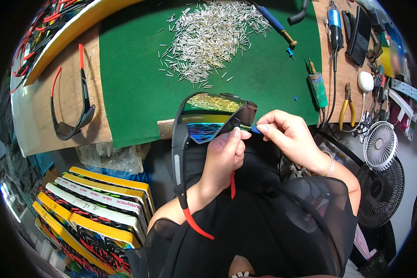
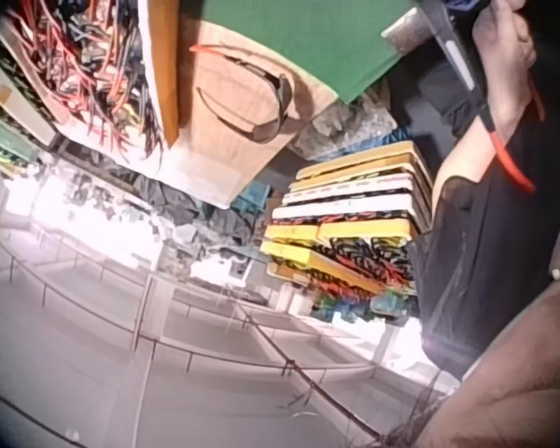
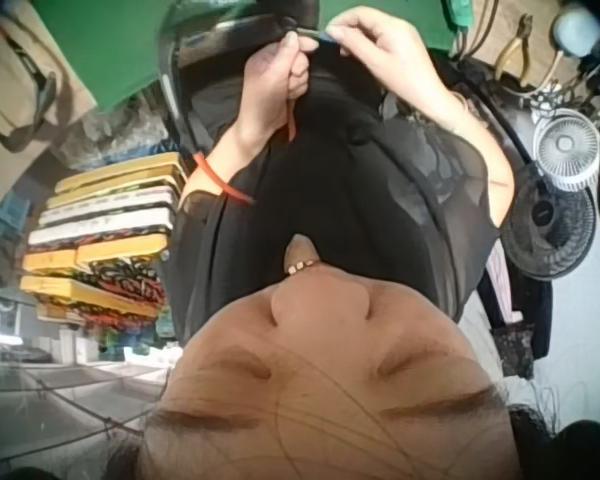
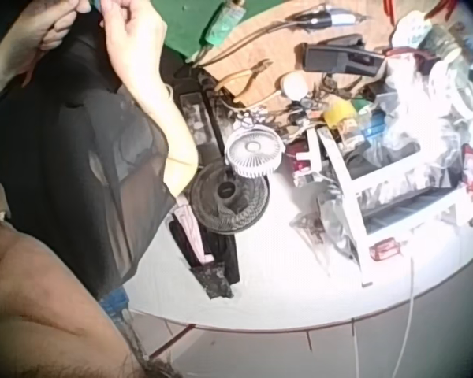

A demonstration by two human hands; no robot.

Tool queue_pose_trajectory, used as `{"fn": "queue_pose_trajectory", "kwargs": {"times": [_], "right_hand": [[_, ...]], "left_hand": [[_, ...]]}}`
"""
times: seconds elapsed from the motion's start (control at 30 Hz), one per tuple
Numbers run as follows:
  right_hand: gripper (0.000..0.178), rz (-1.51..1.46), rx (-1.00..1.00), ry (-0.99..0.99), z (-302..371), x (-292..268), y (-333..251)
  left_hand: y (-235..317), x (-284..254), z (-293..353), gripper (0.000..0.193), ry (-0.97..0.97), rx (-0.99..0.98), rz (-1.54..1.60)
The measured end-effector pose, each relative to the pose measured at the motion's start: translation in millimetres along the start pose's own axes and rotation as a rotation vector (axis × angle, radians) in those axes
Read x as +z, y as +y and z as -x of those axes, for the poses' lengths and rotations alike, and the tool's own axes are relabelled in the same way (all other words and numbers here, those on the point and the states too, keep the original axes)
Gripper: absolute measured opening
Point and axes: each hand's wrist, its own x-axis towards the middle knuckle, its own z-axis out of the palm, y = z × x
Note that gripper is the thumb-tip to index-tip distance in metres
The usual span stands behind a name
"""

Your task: The person assembles sunglasses by inserting small metal pins into the frame using a blue-handled tool and a yellow-handled tool. They repeatedly pick up sunglasses from a tray, insert pins into both sides of the frame, and place the finished units back into the tray.

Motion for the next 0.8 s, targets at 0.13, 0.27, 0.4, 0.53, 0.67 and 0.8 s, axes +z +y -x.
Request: {"fn": "queue_pose_trajectory", "kwargs": {"times": [0.13,0.27,0.4,0.53,0.67,0.8], "right_hand": [[0.024,-0.040,0.014,-0.027,-1.7,0.1,1.0],[0.025,-0.024,0.032,-0.057,-2.5,-2.5,-0.5],[0.024,-0.066,0.024,-0.037,-3.1,-0.8,4.4],[0.023,-0.035,0.042,-0.036,-2.7,-2.5,-0.3],[0.018,-0.059,0.011,-0.013,-2.1,-2.1,-2.9],[0.016,-0.092,0.049,-0.023,-2.9,-2.3,-2.7]], "left_hand": [[0.0,1.0,0.3,0.028,0.003,0.010,0.002],[-0.5,0.3,0.3,0.027,-0.008,0.011,0.014],[0.2,0.3,0.7,0.027,-0.010,0.009,0.014],[-0.2,-0.1,0.2,0.026,-0.011,0.003,0.005],[-0.1,0.5,0.4,0.027,-0.002,0.009,0.001],[-0.1,-1.3,-0.5,0.028,-0.010,0.004,0.001]]}}
